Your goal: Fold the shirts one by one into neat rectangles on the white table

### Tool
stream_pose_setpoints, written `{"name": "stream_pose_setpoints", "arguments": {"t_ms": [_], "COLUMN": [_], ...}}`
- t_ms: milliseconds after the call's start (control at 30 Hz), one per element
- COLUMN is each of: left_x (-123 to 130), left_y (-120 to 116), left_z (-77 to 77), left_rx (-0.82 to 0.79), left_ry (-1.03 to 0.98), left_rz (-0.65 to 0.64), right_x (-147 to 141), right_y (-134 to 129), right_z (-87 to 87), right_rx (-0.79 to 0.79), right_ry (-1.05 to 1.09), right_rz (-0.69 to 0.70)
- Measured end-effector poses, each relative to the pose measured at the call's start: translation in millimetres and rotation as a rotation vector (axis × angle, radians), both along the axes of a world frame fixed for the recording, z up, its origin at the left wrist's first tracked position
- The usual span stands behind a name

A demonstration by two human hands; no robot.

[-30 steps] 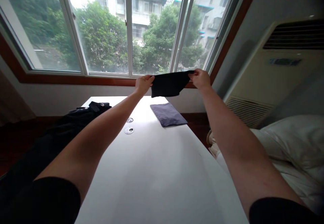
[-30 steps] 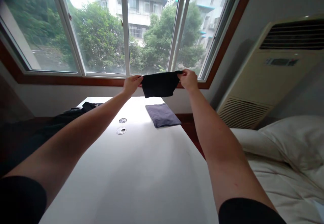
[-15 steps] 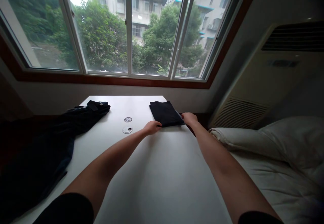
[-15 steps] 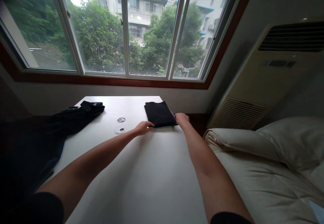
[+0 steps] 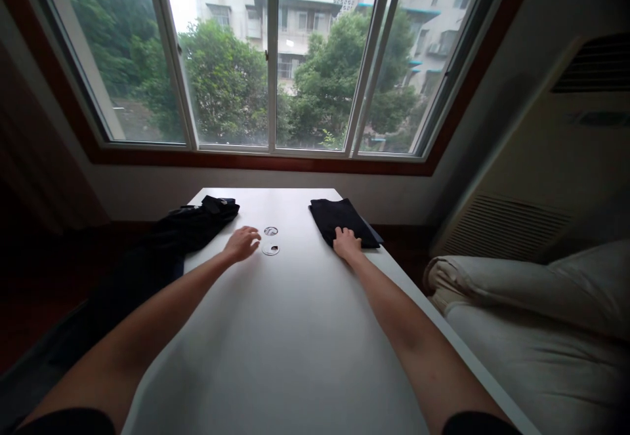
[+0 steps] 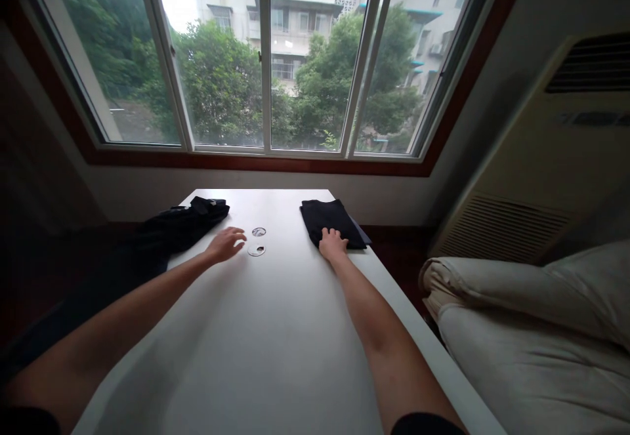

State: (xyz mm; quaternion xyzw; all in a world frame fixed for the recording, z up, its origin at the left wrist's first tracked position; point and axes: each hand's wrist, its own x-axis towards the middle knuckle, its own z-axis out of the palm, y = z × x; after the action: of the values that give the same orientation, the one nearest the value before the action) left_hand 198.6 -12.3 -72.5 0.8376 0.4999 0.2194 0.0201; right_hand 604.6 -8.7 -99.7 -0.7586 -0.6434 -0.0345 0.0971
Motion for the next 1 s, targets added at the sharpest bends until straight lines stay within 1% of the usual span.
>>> {"name": "stream_pose_setpoints", "arguments": {"t_ms": [67,133,167,200,233,267,300,367,400,467,567,633,733,800,867,933,1000], "left_x": [-63,-122,-149,-172,-191,-206,-216,-222,-219,-205,-170,-141,-89,-48,-4,34,61], "left_y": [-2,-7,-10,-13,-15,-17,-18,-19,-20,-21,-23,-28,-47,-71,-102,-133,-154], "left_z": [7.0,12.9,15.0,16.5,17.6,18.6,19.8,24.0,27.3,35.5,47.9,52.8,52.7,49.4,46.7,47.6,52.1], "left_rx": [0.074,0.146,0.128,0.063,-0.036,-0.116,-0.178,-0.211,-0.199,-0.171,-0.177,-0.207,-0.281,-0.369,-0.456,-0.544,-0.680], "left_ry": [0.050,0.124,0.159,0.184,0.200,0.211,0.220,0.241,0.252,0.262,0.226,0.163,0.020,-0.097,-0.192,-0.236,-0.260], "left_rz": [0.302,0.633,0.771,0.879,0.939,0.949,0.930,0.846,0.807,0.763,0.691,0.573,0.284,0.091,-0.075,-0.269,-0.485], "right_x": [-15,-29,-36,-43,-51,-59,-67,-83,-91,-104,-115,-117,-115,-114,-116,-118,-120], "right_y": [5,9,10,10,10,9,9,7,7,7,8,8,6,4,1,-3,-7], "right_z": [-1.0,-2.0,-3.5,-5.6,-8.3,-11.4,-14.5,-20.2,-22.4,-25.6,-28.8,-30.7,-33.0,-33.2,-31.7,-28.7,-24.4], "right_rx": [0.048,0.108,0.139,0.174,0.211,0.246,0.273,0.297,0.294,0.280,0.259,0.240,0.231,0.218,0.186,0.151,0.135], "right_ry": [0.027,0.049,0.057,0.063,0.066,0.068,0.068,0.076,0.083,0.109,0.188,0.262,0.353,0.388,0.407,0.409,0.406], "right_rz": [-0.068,-0.067,-0.045,-0.019,0.004,0.023,0.037,0.053,0.062,0.089,0.175,0.269,0.397,0.442,0.463,0.458,0.426]}}
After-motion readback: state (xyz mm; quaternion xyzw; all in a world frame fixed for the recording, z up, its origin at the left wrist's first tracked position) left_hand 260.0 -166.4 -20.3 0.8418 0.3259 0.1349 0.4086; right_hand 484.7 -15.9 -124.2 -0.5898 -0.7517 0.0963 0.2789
